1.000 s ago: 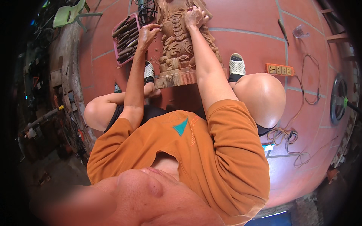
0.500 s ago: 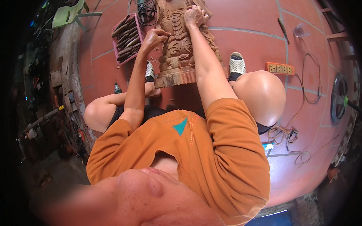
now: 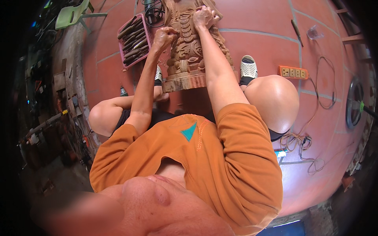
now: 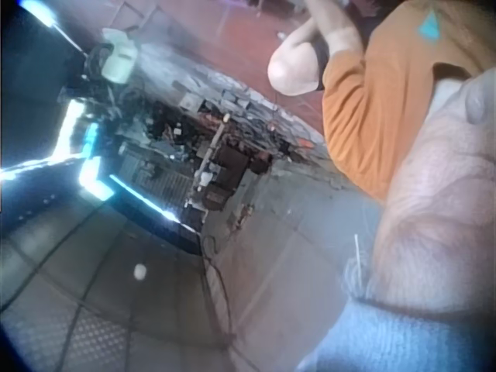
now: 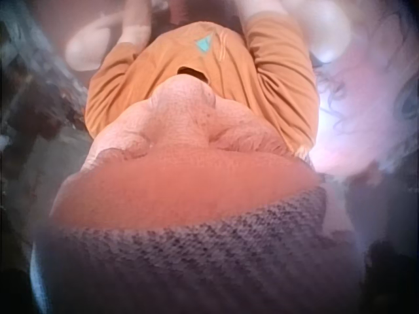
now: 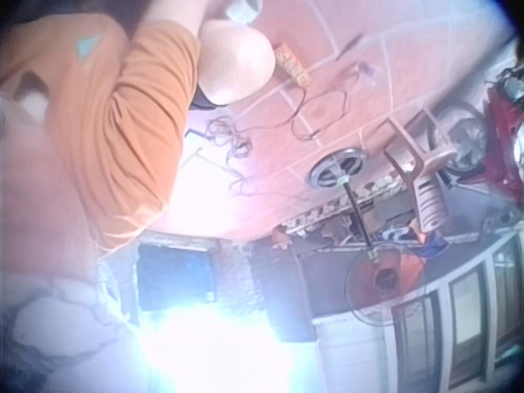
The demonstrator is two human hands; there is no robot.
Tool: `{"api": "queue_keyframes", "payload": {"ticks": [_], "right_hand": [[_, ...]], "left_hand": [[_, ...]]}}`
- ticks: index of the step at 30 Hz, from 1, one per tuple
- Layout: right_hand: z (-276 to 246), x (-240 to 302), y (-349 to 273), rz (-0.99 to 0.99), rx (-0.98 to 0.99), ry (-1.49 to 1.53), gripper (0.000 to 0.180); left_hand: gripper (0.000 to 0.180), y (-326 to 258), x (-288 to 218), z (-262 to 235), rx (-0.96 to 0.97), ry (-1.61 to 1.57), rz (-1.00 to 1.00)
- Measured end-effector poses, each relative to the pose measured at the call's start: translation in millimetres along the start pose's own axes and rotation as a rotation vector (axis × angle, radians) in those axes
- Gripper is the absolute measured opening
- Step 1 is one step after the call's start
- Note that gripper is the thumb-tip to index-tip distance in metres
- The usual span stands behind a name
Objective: The person carves a wooden sculpture using a chisel and mallet, shaping and refining the surface details. The person holds the sculpture with one hand and strikes the chisel with the other to remove wood shavings.
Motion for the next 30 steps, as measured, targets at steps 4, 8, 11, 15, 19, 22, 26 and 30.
{"api": "queue_keyframes", "payload": {"ticks": [4,8,11,15,19,22,26,30], "right_hand": [[4,-1,2,-0.005,-0.023,0.013,0.021],[6,-4,2,-0.01,-0.04,0.001,0.02],[3,4,1,-0.001,-0.02,-0.003,0.02],[1,3,1,0.012,-0.004,0.038,0.016],[2,1,0,-0.02,-0.051,-0.004,0.017],[2,0,0,-0.034,-0.051,0.018,0.016],[4,0,1,-0.02,-0.044,0.0,0.017],[7,-5,3,-0.029,-0.048,-0.008,0.017]], "left_hand": [[0.02,-1,2,-9,0.196,0.044,-0.041],[0.019,5,-7,-25,0.064,-0.066,-0.222],[0.022,17,9,-13,-0.172,0.0,0.052],[0.02,14,-3,11,-0.281,0.139,0.121],[0.019,12,-15,15,-0.26,0.206,0.168],[0.019,3,-9,14,-0.17,0.227,0.213],[0.019,-3,-7,5,0.049,0.208,0.161],[0.022,1,-13,-8,0.05,0.115,-0.024]]}}
Point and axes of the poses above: each hand's wrist, its own y-axis towards the middle knuckle, its own z-axis out of the palm, x = y × z, the point moved 1 cm from there along y, towards the middle knuckle, and after that the axes turned 2 degrees about y, right-handed, at the moved point
